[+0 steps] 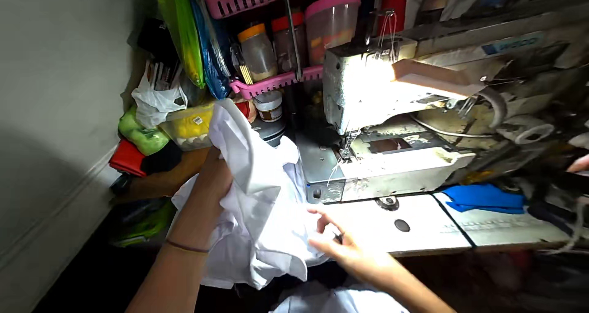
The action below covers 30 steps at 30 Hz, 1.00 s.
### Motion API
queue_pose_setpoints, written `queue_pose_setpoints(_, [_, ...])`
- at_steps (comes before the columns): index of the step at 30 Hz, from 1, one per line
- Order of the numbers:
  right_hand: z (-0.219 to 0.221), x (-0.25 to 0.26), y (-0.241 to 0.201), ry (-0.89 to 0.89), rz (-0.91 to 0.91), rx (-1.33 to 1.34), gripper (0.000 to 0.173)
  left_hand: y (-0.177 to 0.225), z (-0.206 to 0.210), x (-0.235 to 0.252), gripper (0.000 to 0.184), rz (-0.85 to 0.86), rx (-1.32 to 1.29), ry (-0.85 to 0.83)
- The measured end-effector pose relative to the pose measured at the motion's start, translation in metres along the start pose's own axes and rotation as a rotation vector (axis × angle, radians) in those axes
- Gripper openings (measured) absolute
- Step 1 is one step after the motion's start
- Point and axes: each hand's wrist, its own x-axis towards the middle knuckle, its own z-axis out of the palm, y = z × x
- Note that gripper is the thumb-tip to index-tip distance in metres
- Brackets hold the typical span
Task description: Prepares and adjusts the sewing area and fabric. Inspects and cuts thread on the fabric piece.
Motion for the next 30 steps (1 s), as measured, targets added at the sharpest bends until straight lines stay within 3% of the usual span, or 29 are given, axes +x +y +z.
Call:
queue_pose_setpoints(1, [0.006,-0.003,0.009,-0.042,-0.002,-0.202,0.062,-0.015,-0.001,0.011,0.034,0.111,-0.129,-0.001])
queue_pose_setpoints(2, [0.01,-0.006,0.014,-0.087,0.004,-0.39,0.067,0.002,-0.001,0.02,0.03,0.022,-0.219,0.02])
queue_pose_setpoints(3, [0.014,-0.007,0.018,-0.098,-0.017,-0.522,0.068,0.041,-0.002,0.033,0.022,-0.206,-0.241,0.046])
queue_pose_setpoints(5, [0.016,-0.008,0.021,-0.081,-0.07,-0.636,0.063,0.074,-0.016,0.064,0.023,-0.315,-0.294,0.022])
queue_pose_setpoints(7, [0.017,-0.011,0.027,-0.049,-0.195,-0.634,0.047,0.075,-0.037,0.096,0.026,-0.215,-0.272,-0.025])
queue_pose_setpoints(10, [0.018,-0.015,0.032,-0.033,-0.388,-0.634,0.023,0.079,-0.051,0.141,0.019,-0.012,-0.073,0.135])
queue_pose_setpoints(12, [0.014,-0.021,0.033,-0.037,-0.446,-0.636,0.012,0.074,-0.054,0.159,0.035,0.064,0.013,0.281])
queue_pose_setpoints(14, [0.005,-0.028,0.032,-0.07,-0.407,-0.617,0.011,0.054,-0.054,0.161,0.048,0.056,0.151,0.351])
queue_pose_setpoints(16, [-0.01,-0.033,0.035,-0.089,-0.343,-0.623,0.011,0.013,-0.058,0.149,0.055,0.002,0.405,0.204])
queue_pose_setpoints(19, [-0.035,-0.039,0.038,-0.146,-0.248,-0.581,0.014,-0.054,-0.061,0.123,0.071,-0.253,0.696,-0.328])
queue_pose_setpoints(21, [-0.055,-0.037,0.035,-0.271,-0.135,-0.459,0.026,-0.062,-0.042,0.097,0.062,-0.415,0.751,-0.515])
queue_pose_setpoints(23, [-0.066,-0.033,0.038,-0.28,-0.083,-0.316,0.037,-0.046,-0.008,0.07,0.041,-0.394,0.653,-0.51])
queue_pose_setpoints(25, [-0.069,-0.027,0.039,-0.147,-0.112,-0.216,0.03,-0.025,0.039,0.04,0.031,-0.24,0.463,-0.427])
queue_pose_setpoints(28, [-0.06,-0.018,0.052,0.176,-0.164,-0.122,0.028,-0.001,0.108,0.015,0.06,-0.143,0.421,-0.473])
queue_pose_setpoints(30, [-0.056,-0.015,0.06,0.246,-0.139,-0.102,0.029,0.01,0.139,0.015,0.077,-0.206,0.524,-0.573])
